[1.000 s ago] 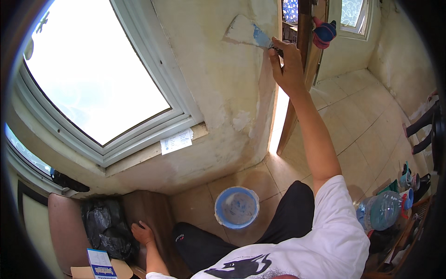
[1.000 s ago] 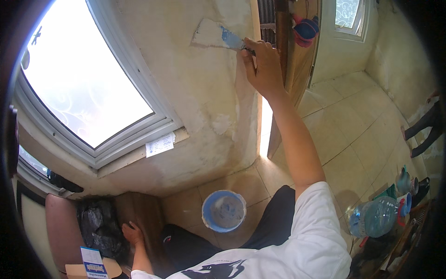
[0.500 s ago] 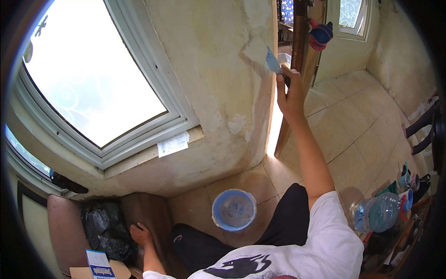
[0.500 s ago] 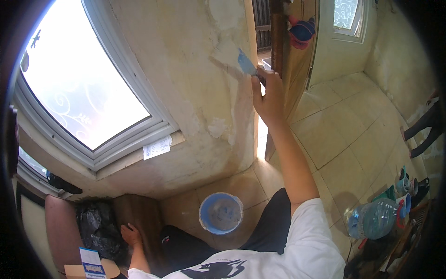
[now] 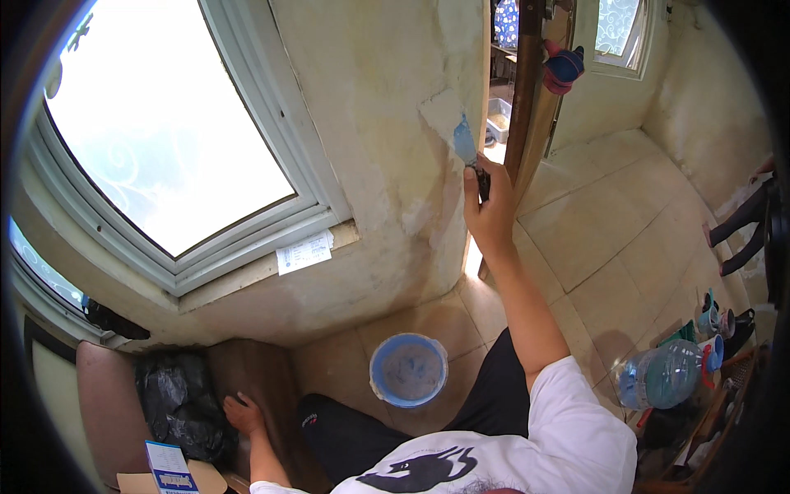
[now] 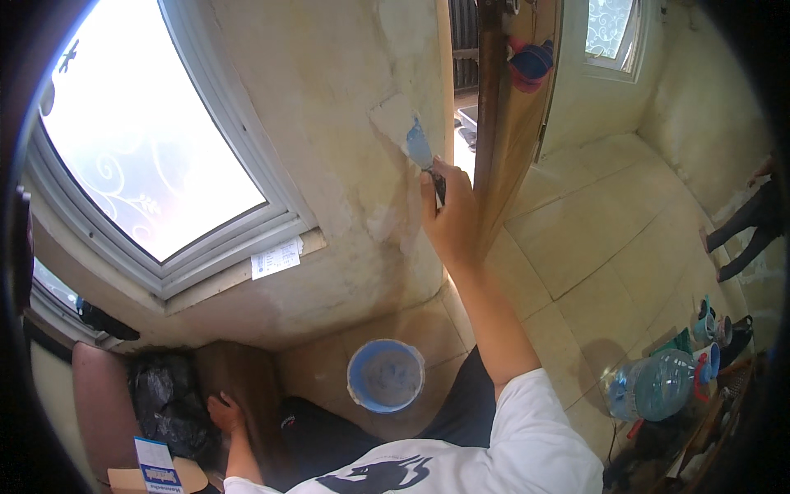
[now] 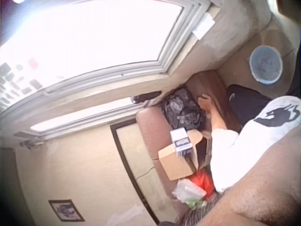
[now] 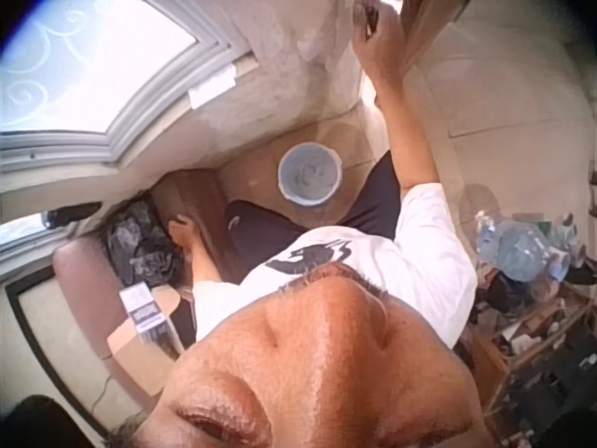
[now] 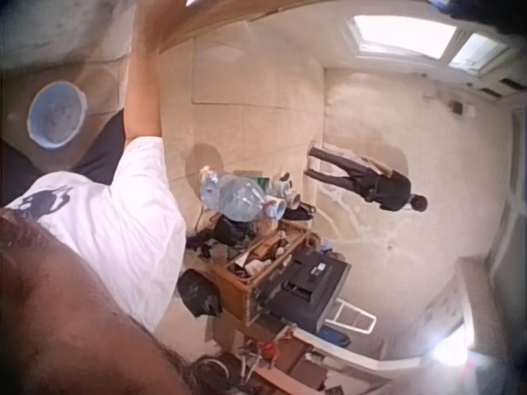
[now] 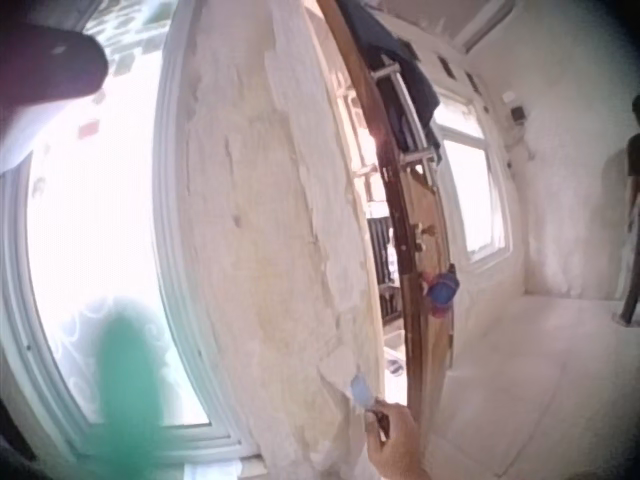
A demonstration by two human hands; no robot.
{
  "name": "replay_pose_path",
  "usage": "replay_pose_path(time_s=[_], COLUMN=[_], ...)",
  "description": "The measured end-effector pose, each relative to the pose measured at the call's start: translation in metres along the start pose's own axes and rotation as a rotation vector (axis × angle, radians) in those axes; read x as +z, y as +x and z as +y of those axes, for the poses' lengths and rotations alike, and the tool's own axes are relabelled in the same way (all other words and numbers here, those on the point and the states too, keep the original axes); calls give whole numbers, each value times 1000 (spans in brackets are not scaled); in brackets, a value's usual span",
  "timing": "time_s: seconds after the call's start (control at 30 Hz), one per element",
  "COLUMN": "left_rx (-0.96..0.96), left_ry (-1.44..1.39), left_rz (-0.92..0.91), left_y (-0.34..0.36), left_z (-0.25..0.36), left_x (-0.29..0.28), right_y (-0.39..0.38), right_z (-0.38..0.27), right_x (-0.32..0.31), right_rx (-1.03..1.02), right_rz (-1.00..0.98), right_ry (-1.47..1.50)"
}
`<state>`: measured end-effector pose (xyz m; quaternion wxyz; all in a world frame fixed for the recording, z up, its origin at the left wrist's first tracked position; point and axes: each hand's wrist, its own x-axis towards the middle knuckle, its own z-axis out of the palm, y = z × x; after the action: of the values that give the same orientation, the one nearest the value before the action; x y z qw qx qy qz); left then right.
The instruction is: The person patches a wall near a window by applying compound with a putty knife and smoothing it over the damaged area.
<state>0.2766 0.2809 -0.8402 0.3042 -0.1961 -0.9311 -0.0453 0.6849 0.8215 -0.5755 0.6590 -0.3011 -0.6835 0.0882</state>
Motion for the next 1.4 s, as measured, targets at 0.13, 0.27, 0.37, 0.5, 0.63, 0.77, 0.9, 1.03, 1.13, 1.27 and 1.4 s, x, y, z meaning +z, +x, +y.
replay_pose_path(time_s=[0.13, 0.27, 0.37, 0.5, 0.63, 0.77, 0.9, 1.03, 1.13, 1.27, 1.4], left_rx=[12, -1, -10, 23, 28, 4, -51, -2, -7, -13, -14], left_ry=[32, 30, 41, 27, 33, 33, 41, 45, 46, 23, 17], left_rz=[76, 12, -35, 86, 107, 26, -58, 66, 48, -17, 36], left_y=[0, 1, 3, 1, 1, 2, 2, 0, 1, 3, 0], left_z=[-3, 3, -1, 2, 0, -2, 3, -2, 0, 2, -4], left_x=[-1, -2, -4, -2, -4, -2, 1, 1, -2, -3, 1], right_y=[26, 50, 23, -24, -1, 38, 2, -33, 3, 40, -3], right_z=[-22, -43, -31, -17, -32, -38, -7, -6, -18, -36, -18], right_x=[2, 2, 8, 8, 6, 4, 9, -4, -3, 3, 28], right_rx=[-45, 3, 103, 126, 54, 39, 96, 270, 86, 74, 172], right_rz=[68, 19, -81, -52, 54, 48, -48, -101, 10, 5, -71], right_ry=[28, -11, -77, 7, 89, 89, 28, 93, 127, 97, 126])
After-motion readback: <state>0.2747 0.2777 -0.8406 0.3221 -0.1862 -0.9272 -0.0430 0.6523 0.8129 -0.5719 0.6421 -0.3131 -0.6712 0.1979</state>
